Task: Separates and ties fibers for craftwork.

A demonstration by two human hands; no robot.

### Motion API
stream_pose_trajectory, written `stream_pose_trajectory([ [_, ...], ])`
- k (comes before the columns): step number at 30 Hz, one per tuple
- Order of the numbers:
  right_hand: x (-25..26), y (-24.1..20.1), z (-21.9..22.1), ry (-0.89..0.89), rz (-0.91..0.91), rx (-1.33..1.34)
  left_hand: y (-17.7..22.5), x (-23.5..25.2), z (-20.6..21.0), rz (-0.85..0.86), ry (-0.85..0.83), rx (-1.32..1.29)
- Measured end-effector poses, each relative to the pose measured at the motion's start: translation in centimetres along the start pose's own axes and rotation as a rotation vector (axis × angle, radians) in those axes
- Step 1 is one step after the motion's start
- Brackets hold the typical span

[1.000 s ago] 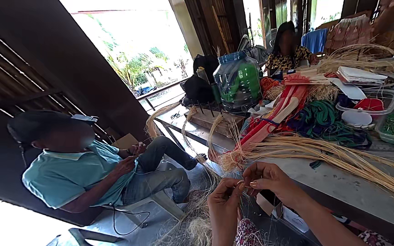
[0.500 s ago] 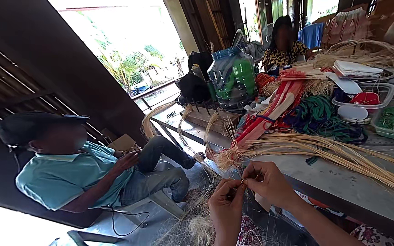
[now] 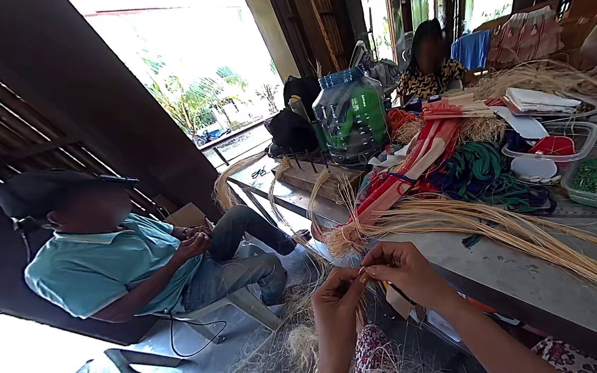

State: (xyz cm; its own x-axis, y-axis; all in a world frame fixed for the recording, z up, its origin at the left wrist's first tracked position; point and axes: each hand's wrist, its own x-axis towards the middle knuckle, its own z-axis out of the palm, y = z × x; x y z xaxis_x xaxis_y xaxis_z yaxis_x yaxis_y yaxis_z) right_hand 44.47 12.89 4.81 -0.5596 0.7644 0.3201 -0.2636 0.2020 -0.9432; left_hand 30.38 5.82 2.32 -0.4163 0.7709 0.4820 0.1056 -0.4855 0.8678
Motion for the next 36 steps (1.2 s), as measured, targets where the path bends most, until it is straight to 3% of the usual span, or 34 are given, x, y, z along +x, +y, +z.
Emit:
stream_pose_trajectory([
  [5, 0.1, -0.5, -0.6, -0.153, 0.175, -0.109, 0.3, 0.2, 0.0, -0.069, 0.04, -0.092],
  [15, 0.2, 0.2, 0.0, -0.171, 0.138, -0.164, 0.5, 0.3, 0.0, -0.152, 0.056, -0.119],
  [24, 0.1, 1.6, 0.9, -0.182, 0.034, -0.221, 1.0, 0.2, 0.2, -0.39, 0.025, -0.46],
  [29, 0.2, 0.8, -0.3, -0.257, 0.039, -0.157, 0.8, 0.9, -1.6, -0.429, -0.096, -0.561],
  [33, 0.3, -0.2, -2.5, -0.363, 0.152, 0.027, 0.7, 1.8, -3.8, -0.5, -0.249, -0.56],
  [36, 0.3, -1.2, -2.9, -0.342, 0.243, -0.074, 0.8, 2.1, -5.0, -0.492, -0.351, -0.467],
])
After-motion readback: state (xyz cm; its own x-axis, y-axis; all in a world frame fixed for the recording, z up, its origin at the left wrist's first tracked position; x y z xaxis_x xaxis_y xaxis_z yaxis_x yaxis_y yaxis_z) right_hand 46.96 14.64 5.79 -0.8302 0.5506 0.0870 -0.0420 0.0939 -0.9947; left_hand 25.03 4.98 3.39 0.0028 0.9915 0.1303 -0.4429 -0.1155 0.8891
